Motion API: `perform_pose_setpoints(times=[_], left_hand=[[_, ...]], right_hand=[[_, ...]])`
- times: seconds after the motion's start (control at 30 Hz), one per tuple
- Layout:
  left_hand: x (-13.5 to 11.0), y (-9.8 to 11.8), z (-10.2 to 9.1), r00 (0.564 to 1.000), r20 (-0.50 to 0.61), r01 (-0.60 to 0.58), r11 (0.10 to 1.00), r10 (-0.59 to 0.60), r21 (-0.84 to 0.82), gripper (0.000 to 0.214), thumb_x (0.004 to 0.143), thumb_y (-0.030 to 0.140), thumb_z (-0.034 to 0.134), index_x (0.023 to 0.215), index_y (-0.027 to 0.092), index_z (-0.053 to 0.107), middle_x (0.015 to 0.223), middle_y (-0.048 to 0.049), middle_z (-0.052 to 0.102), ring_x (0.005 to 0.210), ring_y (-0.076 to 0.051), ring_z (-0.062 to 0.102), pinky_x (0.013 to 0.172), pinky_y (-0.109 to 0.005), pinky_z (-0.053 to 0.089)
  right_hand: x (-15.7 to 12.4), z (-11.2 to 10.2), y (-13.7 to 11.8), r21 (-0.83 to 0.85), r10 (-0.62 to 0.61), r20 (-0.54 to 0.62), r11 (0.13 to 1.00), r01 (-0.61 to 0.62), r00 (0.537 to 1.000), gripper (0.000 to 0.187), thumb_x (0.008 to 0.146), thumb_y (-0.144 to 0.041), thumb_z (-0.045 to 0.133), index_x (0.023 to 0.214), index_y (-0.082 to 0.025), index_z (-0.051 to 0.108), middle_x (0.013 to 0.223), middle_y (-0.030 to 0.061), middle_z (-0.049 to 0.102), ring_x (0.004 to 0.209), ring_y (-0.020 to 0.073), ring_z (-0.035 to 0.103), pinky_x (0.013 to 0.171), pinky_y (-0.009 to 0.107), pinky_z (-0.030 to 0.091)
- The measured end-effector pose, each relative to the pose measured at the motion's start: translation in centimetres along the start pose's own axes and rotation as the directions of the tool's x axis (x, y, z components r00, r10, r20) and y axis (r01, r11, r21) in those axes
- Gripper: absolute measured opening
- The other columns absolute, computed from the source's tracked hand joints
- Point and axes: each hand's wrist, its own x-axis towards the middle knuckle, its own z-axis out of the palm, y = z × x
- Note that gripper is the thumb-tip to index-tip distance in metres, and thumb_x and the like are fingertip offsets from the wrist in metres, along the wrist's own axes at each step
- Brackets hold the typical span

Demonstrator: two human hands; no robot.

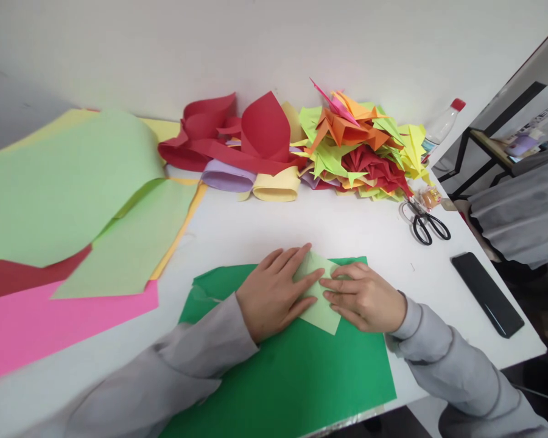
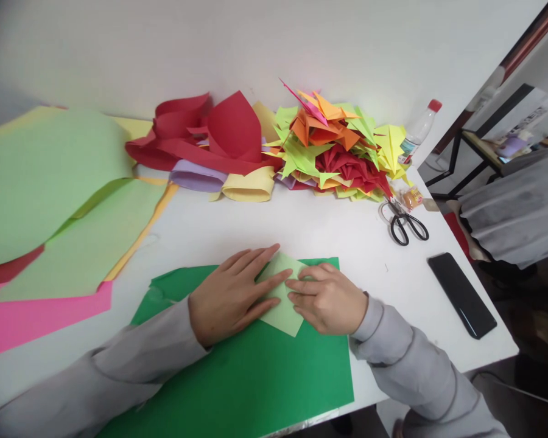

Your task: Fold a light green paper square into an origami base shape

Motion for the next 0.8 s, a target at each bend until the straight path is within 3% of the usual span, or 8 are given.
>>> perform_pose_setpoints(times=[0.37,0.6,0.8], left_hand=[[0.15,-0.1,-0.24,0.998,0.07,0.001,1.0,-0.002,0.012,0.04,0.09,0.039,0.046,0.127,0.025,0.055,0.135,-0.0115,0.051,0.12,-0.035,0.046,0.097,-0.054,0.038],[0.12,0.05,-0.25,0.997,0.074,0.027,0.999,-0.03,0.038,0.05,0.092,0.044,0.038,0.13,0.015,0.052,0.138,-0.0127,0.05,0.121,-0.034,0.045,0.1,-0.052,0.034],[0.15,0.04,-0.23,0.997,0.067,0.032,0.999,-0.034,0.038,0.051,0.091,0.044,0.038,0.129,0.013,0.053,0.139,-0.013,0.05,0.12,-0.035,0.047,0.097,-0.053,0.035]], right_hand=[[-0.06,0.15,0.02,0.033,0.017,0.001,0.999,-0.017,1.0,0.024,0.091,-0.026,0.05,0.107,-0.016,0.066,0.115,0.0073,0.067,0.107,0.0234,0.054,0.086,0.041,0.047],[-0.15,0.22,0.01,0.037,0.018,0.01,0.999,-0.018,1.0,0.024,0.09,-0.025,0.052,0.106,-0.015,0.066,0.118,0.009,0.065,0.11,0.0236,0.052,0.087,0.042,0.047],[-0.12,0.17,0.01,0.034,0.014,0.002,0.999,-0.014,1.0,0.025,0.091,-0.025,0.05,0.106,-0.014,0.067,0.118,0.0088,0.066,0.107,0.0238,0.053,0.086,0.042,0.048]])
